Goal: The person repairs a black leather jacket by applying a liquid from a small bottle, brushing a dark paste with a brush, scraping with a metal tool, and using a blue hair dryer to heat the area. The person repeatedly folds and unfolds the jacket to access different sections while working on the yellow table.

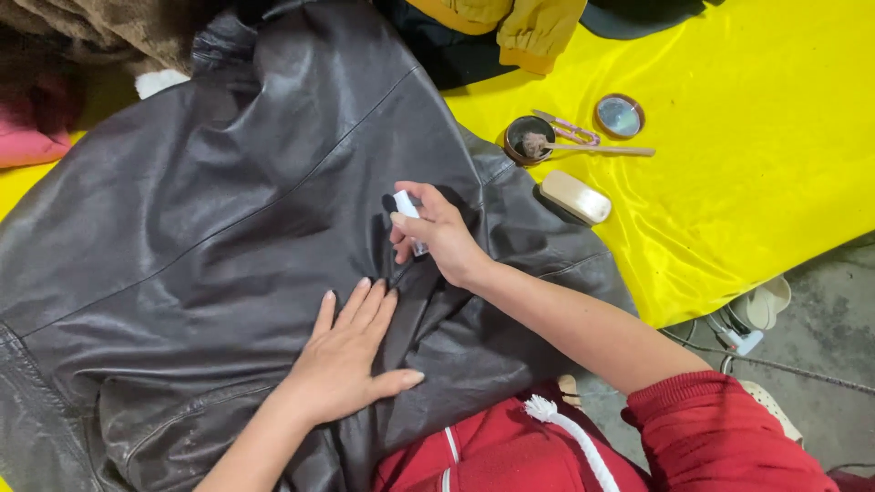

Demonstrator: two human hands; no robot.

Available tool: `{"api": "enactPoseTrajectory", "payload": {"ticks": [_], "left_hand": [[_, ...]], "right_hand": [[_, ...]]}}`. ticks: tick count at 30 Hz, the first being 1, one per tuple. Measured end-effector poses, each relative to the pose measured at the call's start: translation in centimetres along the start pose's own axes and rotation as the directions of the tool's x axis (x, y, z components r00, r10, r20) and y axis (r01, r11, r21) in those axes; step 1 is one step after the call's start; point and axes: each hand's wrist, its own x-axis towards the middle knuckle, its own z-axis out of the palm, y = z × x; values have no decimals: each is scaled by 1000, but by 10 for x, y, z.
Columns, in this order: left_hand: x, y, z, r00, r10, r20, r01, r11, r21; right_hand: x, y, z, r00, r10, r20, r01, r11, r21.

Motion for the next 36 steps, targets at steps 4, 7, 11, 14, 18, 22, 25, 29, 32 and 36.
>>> {"api": "enactPoseTrajectory", "payload": {"ticks": [4,7,11,14,18,22,25,29,32,36], "left_hand": [[-54,-26,15,1000,15,-25,-16,999,-48],[-88,-52,29,967,-229,110,225,973,49],[-101,-57,37,753,-658,15,634,731,253],[-97,-57,65,773,-621,-131,632,733,252],[-103,-49,55,778,-624,-72,627,766,140],[-98,-41,41,759,-650,-45,650,749,128],[-100,-61,68,757,-644,-114,654,746,129],[-80,-90,62,949,-314,0,314,949,12],[-44,-34,13,998,-8,-61,4,998,-56],[6,-20,-8,999,10,-49,-12,999,-51]], "right_hand": [[-2,-4,-3,1000,18,-22,-18,1000,-22],[-6,-11,-2,1000,1,13,1,995,-100],[-9,-6,2,994,-79,79,97,960,-264],[-11,-7,15,988,-82,130,124,923,-364],[-29,-29,62,937,-208,280,318,839,-441],[-24,-10,76,792,-164,588,589,458,-665],[-27,-34,38,844,-102,527,507,470,-722],[-42,-102,-49,865,-439,244,468,530,-707],[-45,-109,-144,908,-418,2,383,831,-403],[-57,-107,-215,799,-520,-302,149,657,-739]]}}
